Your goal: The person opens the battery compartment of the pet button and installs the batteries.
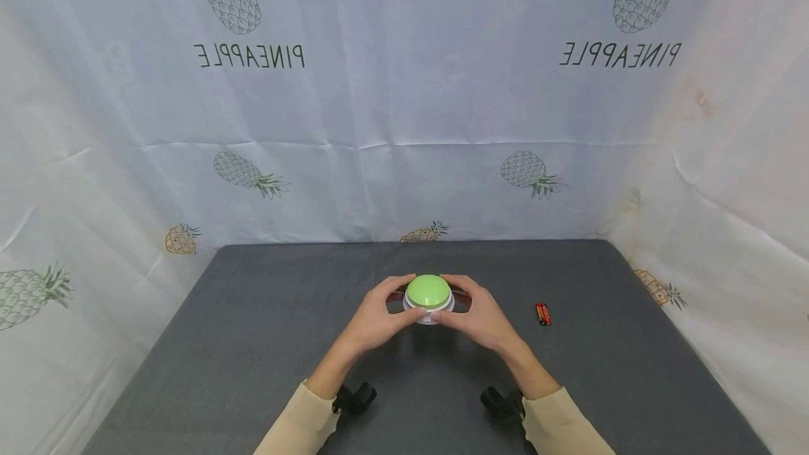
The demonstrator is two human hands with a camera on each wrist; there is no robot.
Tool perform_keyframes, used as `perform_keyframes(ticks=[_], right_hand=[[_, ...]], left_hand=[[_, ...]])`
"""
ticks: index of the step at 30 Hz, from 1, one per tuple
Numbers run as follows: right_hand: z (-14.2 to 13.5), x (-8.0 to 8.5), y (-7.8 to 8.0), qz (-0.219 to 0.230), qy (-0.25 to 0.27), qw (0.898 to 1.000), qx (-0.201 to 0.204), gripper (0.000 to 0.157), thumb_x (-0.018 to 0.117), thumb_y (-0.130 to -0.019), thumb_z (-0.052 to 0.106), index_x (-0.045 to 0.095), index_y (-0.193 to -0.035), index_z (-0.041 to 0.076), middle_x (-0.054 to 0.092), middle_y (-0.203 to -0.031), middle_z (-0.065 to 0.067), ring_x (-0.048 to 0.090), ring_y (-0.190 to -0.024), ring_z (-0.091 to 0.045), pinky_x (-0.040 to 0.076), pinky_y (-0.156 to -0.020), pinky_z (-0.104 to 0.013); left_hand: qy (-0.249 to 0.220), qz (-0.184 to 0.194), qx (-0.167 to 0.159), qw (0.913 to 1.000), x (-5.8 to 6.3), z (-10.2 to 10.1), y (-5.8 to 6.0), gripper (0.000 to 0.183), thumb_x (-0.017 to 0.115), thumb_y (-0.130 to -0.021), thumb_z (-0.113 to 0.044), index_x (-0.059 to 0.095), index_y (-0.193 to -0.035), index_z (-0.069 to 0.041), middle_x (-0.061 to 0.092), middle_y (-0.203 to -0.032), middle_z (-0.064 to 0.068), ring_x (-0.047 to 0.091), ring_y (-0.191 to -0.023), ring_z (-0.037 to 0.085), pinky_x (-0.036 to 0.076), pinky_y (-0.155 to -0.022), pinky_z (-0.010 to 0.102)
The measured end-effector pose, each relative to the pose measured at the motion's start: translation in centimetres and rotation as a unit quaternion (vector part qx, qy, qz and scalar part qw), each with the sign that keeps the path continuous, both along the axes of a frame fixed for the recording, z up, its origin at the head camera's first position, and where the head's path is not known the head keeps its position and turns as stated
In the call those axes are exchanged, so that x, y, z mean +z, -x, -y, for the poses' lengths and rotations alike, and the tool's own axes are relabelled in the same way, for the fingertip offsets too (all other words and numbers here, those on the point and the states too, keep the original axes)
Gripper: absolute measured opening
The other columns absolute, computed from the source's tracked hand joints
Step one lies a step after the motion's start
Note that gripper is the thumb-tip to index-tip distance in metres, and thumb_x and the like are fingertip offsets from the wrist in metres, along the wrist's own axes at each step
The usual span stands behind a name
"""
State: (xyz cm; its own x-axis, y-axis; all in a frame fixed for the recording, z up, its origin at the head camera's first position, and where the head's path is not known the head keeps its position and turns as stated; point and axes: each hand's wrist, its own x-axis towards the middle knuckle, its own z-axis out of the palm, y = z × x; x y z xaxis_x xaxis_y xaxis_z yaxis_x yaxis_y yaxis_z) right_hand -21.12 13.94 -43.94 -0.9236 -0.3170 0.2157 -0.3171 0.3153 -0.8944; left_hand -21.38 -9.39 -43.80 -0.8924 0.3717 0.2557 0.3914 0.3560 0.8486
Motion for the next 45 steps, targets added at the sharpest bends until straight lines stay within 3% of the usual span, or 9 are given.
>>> perform_keyframes(ticks=[9, 19, 30, 34, 39, 45], right_hand=[[-0.2, 0.6, 0.3, -0.027, 0.016, 1.000, 0.001, 0.068, 0.083, -0.087, 0.023, 0.053, -0.145, 0.007, 0.057, -0.138, -0.012, 0.056, -0.127, -0.032, 0.043, -0.107, -0.050], [-0.3, 1.3, 0.2, -0.038, 0.029, 0.999, 0.005, 0.066, 0.082, -0.087, 0.020, 0.053, -0.145, 0.006, 0.057, -0.137, -0.012, 0.056, -0.127, -0.032, 0.043, -0.107, -0.048], [-0.5, 1.9, 0.0, 0.004, 0.044, 0.999, 0.004, 0.062, 0.078, -0.090, 0.023, 0.054, -0.144, 0.004, 0.059, -0.137, -0.016, 0.059, -0.125, -0.034, 0.045, -0.103, -0.053], [-0.6, 2.1, -0.2, 0.028, 0.052, 0.998, 0.010, 0.058, 0.075, -0.093, 0.024, 0.055, -0.143, 0.004, 0.061, -0.135, -0.015, 0.061, -0.121, -0.032, 0.048, -0.100, -0.047], [-0.6, 2.2, -0.2, 0.039, 0.050, 0.998, 0.011, 0.054, 0.071, -0.097, 0.025, 0.054, -0.144, 0.005, 0.060, -0.135, -0.015, 0.061, -0.119, -0.029, 0.049, -0.098, -0.040], [-0.7, 2.3, -0.2, 0.028, 0.039, 0.999, 0.021, 0.052, 0.066, -0.100, 0.027, 0.052, -0.146, 0.006, 0.060, -0.136, -0.015, 0.060, -0.120, -0.031, 0.048, -0.099, -0.046]], left_hand=[[-0.021, -0.001, -0.014, 0.9997, 1.2, 0.0, 0.2, 0.065, 0.077, -0.092, -0.028, 0.051, -0.148, -0.006, 0.057, -0.138, 0.007, 0.055, -0.126, 0.025, 0.040, -0.108, 0.053], [-0.030, -0.016, -0.028, 0.9991, 1.6, 0.1, 0.0, 0.067, 0.079, -0.091, -0.025, 0.049, -0.150, -0.012, 0.054, -0.143, 0.006, 0.053, -0.130, 0.024, 0.040, -0.110, 0.049], [-0.053, -0.028, -0.065, 0.9961, 1.5, 0.5, 0.0, 0.074, 0.084, -0.086, -0.017, 0.049, -0.150, -0.009, 0.052, -0.145, 0.006, 0.051, -0.132, 0.025, 0.039, -0.111, 0.045], [-0.073, -0.031, -0.073, 0.9942, 1.2, 0.5, 0.1, 0.072, 0.083, -0.085, -0.011, 0.050, -0.149, -0.009, 0.052, -0.145, 0.005, 0.052, -0.131, 0.025, 0.040, -0.110, 0.042], [-0.083, -0.034, -0.069, 0.9936, 0.9, 0.4, 0.3, 0.066, 0.081, -0.087, -0.011, 0.052, -0.147, -0.011, 0.054, -0.143, 0.006, 0.054, -0.129, 0.024, 0.043, -0.108, 0.037], [-0.092, -0.011, -0.054, 0.9942, 0.9, 0.5, 0.5, 0.060, 0.079, -0.090, -0.011, 0.054, -0.145, -0.011, 0.057, -0.138, 0.008, 0.057, -0.124, 0.024, 0.046, -0.105, 0.037]])
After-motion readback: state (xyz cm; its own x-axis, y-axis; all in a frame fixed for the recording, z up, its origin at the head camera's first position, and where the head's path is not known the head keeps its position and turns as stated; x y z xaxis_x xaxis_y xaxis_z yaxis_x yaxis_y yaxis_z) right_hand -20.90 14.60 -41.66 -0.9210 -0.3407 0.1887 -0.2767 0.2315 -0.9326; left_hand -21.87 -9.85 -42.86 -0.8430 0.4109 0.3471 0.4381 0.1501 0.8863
